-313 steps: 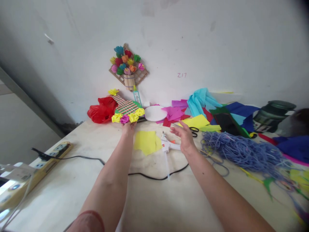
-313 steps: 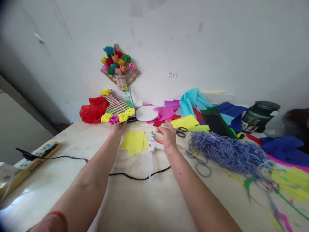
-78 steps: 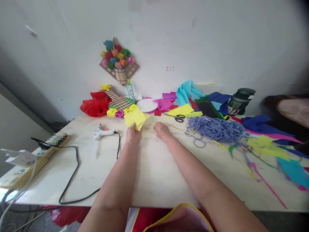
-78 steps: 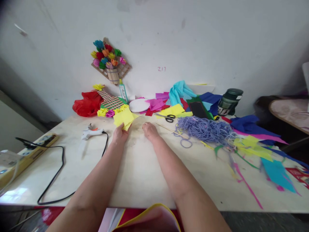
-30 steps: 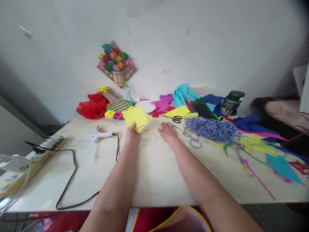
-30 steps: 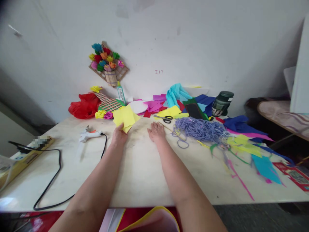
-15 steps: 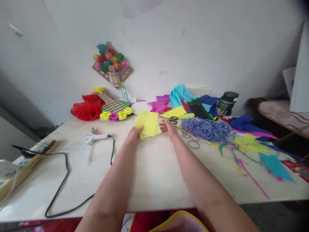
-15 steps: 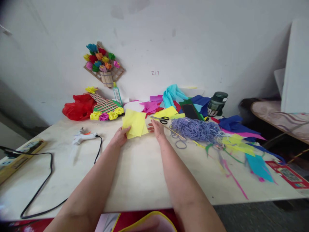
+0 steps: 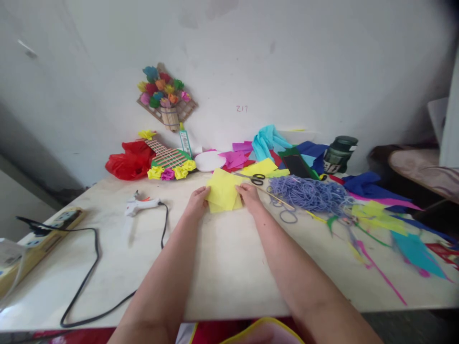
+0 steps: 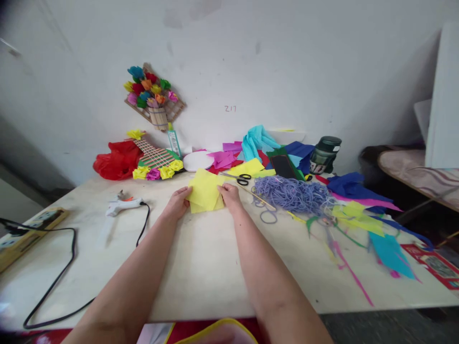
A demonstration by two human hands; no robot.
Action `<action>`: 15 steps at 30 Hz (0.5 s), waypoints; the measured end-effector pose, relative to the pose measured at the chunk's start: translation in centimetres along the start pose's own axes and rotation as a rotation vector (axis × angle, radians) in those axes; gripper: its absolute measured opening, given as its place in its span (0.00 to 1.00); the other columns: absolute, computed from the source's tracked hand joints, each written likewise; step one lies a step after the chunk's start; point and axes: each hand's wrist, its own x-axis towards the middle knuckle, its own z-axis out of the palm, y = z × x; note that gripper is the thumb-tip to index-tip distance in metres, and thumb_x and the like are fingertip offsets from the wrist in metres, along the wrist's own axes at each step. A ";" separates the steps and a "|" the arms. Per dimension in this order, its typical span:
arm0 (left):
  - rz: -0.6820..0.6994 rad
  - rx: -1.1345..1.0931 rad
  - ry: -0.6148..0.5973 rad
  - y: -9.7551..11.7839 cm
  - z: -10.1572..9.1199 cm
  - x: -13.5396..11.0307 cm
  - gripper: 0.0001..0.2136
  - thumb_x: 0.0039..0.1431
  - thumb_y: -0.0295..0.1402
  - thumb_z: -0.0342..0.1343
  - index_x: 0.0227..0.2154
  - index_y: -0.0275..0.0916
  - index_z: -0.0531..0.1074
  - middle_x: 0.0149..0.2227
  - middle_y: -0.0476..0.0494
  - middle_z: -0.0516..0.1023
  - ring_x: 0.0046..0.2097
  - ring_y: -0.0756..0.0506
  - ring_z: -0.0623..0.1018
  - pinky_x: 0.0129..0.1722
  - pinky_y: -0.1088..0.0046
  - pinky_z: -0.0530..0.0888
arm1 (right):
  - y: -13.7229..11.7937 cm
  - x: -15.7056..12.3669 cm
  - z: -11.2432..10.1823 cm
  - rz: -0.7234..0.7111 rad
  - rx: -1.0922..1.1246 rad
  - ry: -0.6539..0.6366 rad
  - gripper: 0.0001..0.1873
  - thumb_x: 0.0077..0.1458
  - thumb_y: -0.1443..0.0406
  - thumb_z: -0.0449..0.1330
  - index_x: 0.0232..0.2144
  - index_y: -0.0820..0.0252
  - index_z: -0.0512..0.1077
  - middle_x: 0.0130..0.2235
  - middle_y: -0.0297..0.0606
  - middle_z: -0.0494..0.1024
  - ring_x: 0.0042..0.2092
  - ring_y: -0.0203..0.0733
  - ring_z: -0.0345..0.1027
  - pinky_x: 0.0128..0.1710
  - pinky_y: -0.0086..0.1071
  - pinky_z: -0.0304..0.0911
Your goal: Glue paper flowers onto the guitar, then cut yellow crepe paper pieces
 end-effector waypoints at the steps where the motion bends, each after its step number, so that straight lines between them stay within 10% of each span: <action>1: -0.004 0.014 0.007 0.0 0.0 0.0 0.09 0.42 0.33 0.61 0.27 0.32 0.71 0.29 0.41 0.77 0.32 0.47 0.76 0.33 0.74 0.72 | 0.1 0.1 0.0 -0.008 -0.005 0.007 0.14 0.36 0.58 0.60 0.15 0.59 0.60 0.14 0.25 0.60 0.18 0.30 0.52 0.18 0.26 0.50; 15: -0.028 0.214 0.267 -0.9 0.6 1.7 0.08 0.41 0.34 0.56 0.25 0.34 0.69 0.20 0.49 0.71 0.22 0.50 0.71 0.21 0.76 0.66 | 1.2 0.8 0.0 -0.153 -0.164 0.175 0.13 0.42 0.56 0.55 0.17 0.59 0.66 0.16 0.29 0.63 0.22 0.35 0.57 0.21 0.27 0.53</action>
